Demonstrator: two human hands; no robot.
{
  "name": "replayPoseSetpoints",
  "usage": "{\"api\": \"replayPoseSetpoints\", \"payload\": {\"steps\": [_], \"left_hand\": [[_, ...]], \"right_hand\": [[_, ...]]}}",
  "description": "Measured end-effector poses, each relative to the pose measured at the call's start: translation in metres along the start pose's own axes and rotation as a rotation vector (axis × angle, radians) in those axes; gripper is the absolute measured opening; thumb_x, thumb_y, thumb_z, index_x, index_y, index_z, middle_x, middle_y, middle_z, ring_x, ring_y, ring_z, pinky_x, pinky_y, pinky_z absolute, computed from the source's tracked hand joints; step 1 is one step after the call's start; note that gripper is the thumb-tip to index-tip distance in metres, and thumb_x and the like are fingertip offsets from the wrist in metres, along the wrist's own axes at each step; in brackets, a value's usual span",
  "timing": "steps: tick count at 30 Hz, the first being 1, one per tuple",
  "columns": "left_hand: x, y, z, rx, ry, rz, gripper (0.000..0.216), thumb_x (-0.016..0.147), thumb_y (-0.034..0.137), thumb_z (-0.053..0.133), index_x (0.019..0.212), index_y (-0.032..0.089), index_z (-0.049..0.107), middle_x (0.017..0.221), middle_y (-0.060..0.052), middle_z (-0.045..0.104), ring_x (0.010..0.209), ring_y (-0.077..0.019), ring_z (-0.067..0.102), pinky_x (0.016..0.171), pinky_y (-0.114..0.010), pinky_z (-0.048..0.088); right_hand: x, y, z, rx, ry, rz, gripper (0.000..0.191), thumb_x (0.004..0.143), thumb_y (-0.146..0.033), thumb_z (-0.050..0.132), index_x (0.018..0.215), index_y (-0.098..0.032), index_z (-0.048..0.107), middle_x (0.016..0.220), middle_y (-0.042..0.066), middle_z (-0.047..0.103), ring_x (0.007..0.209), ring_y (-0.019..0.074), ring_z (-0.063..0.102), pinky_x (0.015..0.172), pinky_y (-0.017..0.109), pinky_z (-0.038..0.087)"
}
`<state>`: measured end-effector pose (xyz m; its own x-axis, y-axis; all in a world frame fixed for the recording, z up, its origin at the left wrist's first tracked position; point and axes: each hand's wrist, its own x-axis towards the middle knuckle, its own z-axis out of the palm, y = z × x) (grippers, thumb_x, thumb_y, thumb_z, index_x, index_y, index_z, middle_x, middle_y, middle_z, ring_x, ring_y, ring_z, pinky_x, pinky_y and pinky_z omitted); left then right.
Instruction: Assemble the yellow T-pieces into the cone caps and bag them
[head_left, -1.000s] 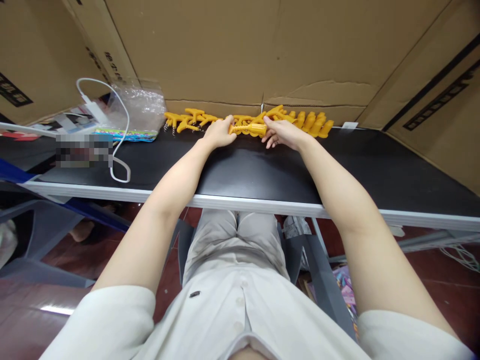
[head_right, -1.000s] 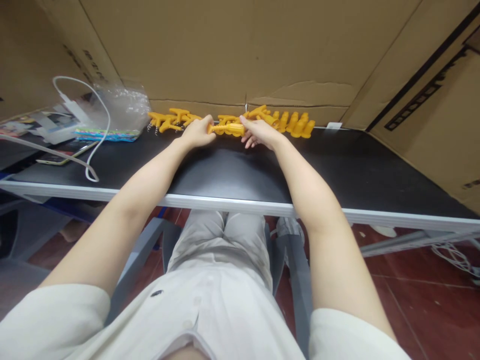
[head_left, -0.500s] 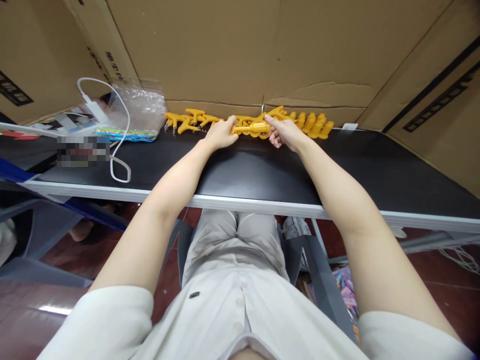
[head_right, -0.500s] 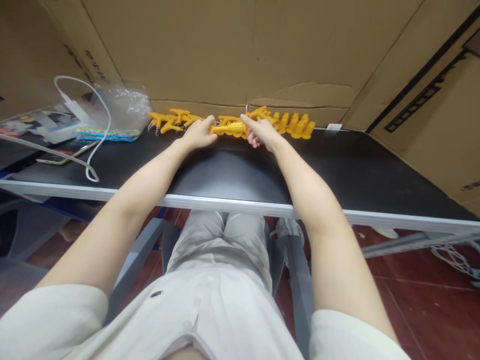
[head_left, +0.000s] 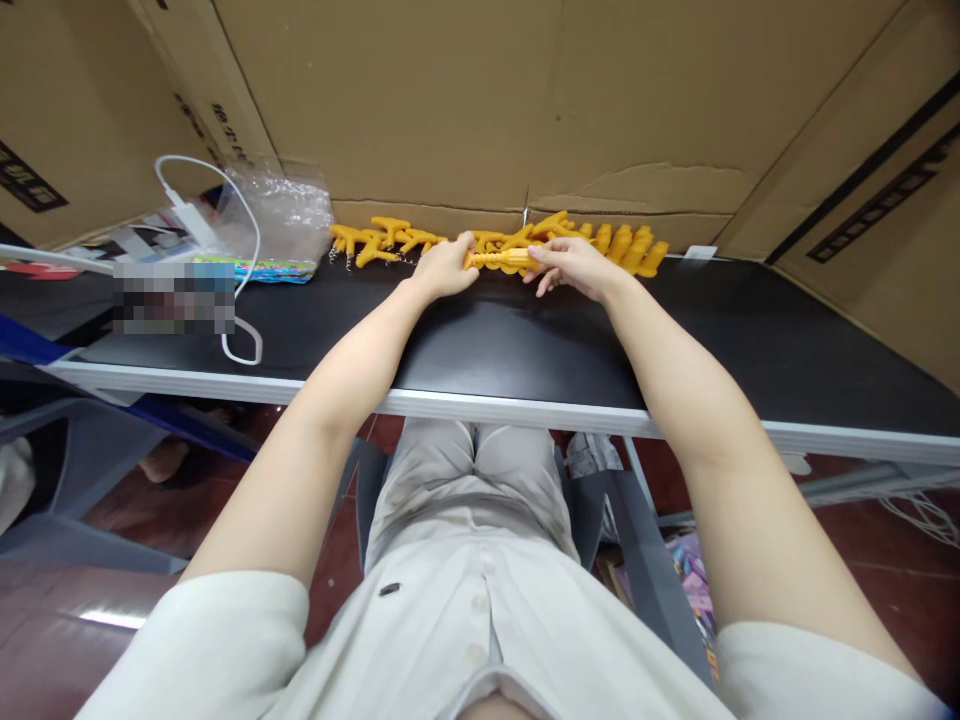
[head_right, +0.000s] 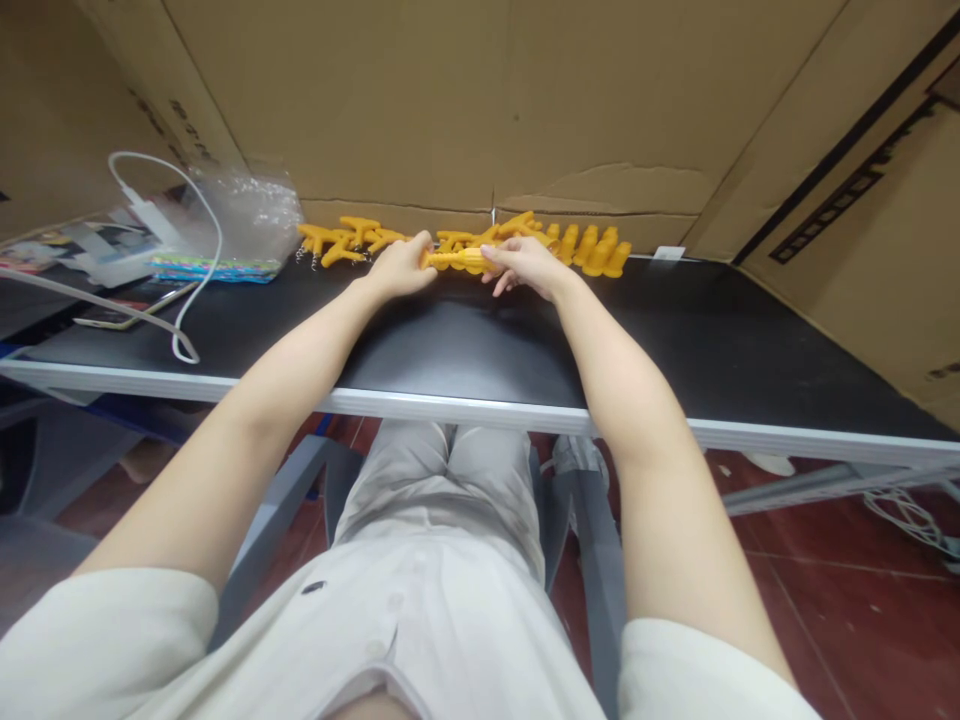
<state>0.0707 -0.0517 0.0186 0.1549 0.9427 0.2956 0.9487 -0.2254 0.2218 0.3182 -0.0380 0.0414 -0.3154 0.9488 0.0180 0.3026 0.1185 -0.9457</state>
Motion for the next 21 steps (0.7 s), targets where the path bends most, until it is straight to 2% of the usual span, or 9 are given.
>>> {"api": "replayPoseSetpoints", "payload": {"steps": [4, 9, 11, 13, 15, 18, 20, 21], "left_hand": [[-0.002, 0.002, 0.0, -0.003, 0.012, 0.023, 0.064, 0.09, 0.027, 0.063, 0.154, 0.022, 0.064, 0.119, -0.016, 0.08, 0.123, -0.0422, 0.075, 0.109, -0.05, 0.058], [0.0, 0.001, 0.003, -0.018, 0.015, 0.019, 0.064, 0.091, 0.026, 0.063, 0.154, 0.022, 0.064, 0.123, -0.017, 0.081, 0.125, -0.0437, 0.075, 0.11, -0.053, 0.057], [0.003, -0.003, 0.005, -0.044, 0.022, 0.031, 0.064, 0.09, 0.026, 0.064, 0.154, 0.024, 0.064, 0.121, -0.015, 0.081, 0.125, -0.0434, 0.075, 0.11, -0.053, 0.057], [0.006, -0.008, 0.008, -0.072, 0.042, 0.049, 0.062, 0.091, 0.027, 0.065, 0.153, 0.027, 0.065, 0.117, -0.013, 0.081, 0.122, -0.0425, 0.076, 0.11, -0.054, 0.057], [0.008, -0.012, 0.01, -0.095, 0.063, 0.066, 0.061, 0.091, 0.027, 0.065, 0.152, 0.028, 0.066, 0.114, -0.012, 0.082, 0.121, -0.0414, 0.077, 0.11, -0.054, 0.057], [0.009, -0.013, 0.01, -0.099, 0.073, 0.062, 0.06, 0.09, 0.027, 0.066, 0.15, 0.027, 0.067, 0.113, -0.012, 0.081, 0.119, -0.0412, 0.078, 0.11, -0.054, 0.058], [0.007, -0.011, 0.008, -0.09, 0.065, 0.051, 0.06, 0.09, 0.026, 0.066, 0.15, 0.027, 0.067, 0.115, -0.012, 0.081, 0.12, -0.0413, 0.078, 0.11, -0.054, 0.058], [0.006, -0.01, 0.007, -0.085, 0.059, 0.048, 0.06, 0.09, 0.027, 0.066, 0.15, 0.027, 0.067, 0.116, -0.013, 0.082, 0.121, -0.0414, 0.077, 0.11, -0.053, 0.058]], "right_hand": [[0.005, 0.006, 0.001, -0.031, 0.053, 0.005, 0.057, 0.106, -0.076, 0.075, 0.109, -0.019, 0.07, 0.073, 0.007, 0.077, 0.052, 0.0169, 0.071, 0.05, 0.025, 0.058], [0.014, 0.014, 0.003, -0.095, 0.11, 0.067, 0.079, 0.105, -0.092, 0.058, 0.117, -0.016, 0.077, 0.062, 0.007, 0.07, 0.048, 0.0194, 0.069, 0.05, 0.029, 0.059], [0.014, 0.013, 0.002, -0.105, 0.105, 0.082, 0.087, 0.102, -0.098, 0.052, 0.117, -0.016, 0.078, 0.061, 0.007, 0.069, 0.048, 0.0197, 0.069, 0.049, 0.028, 0.058], [0.011, 0.008, 0.0, -0.099, 0.065, 0.095, 0.088, 0.1, -0.1, 0.053, 0.116, -0.017, 0.077, 0.064, 0.008, 0.072, 0.048, 0.0196, 0.07, 0.048, 0.028, 0.056], [0.005, 0.0, -0.002, -0.083, 0.013, 0.091, 0.074, 0.102, -0.09, 0.066, 0.115, -0.018, 0.075, 0.073, 0.009, 0.077, 0.05, 0.0181, 0.07, 0.049, 0.026, 0.055], [-0.004, -0.009, -0.004, -0.069, 0.01, 0.029, 0.043, 0.103, -0.056, 0.091, 0.114, -0.02, 0.071, 0.085, 0.007, 0.082, 0.055, 0.0139, 0.071, 0.054, 0.023, 0.054], [-0.007, -0.01, -0.004, -0.073, 0.019, 0.001, 0.034, 0.104, -0.045, 0.092, 0.112, -0.019, 0.07, 0.085, 0.006, 0.082, 0.056, 0.0126, 0.07, 0.056, 0.022, 0.054], [-0.006, -0.009, -0.004, -0.078, 0.012, 0.003, 0.034, 0.106, -0.048, 0.089, 0.11, -0.019, 0.071, 0.083, 0.007, 0.081, 0.056, 0.0131, 0.069, 0.055, 0.022, 0.054]]}}
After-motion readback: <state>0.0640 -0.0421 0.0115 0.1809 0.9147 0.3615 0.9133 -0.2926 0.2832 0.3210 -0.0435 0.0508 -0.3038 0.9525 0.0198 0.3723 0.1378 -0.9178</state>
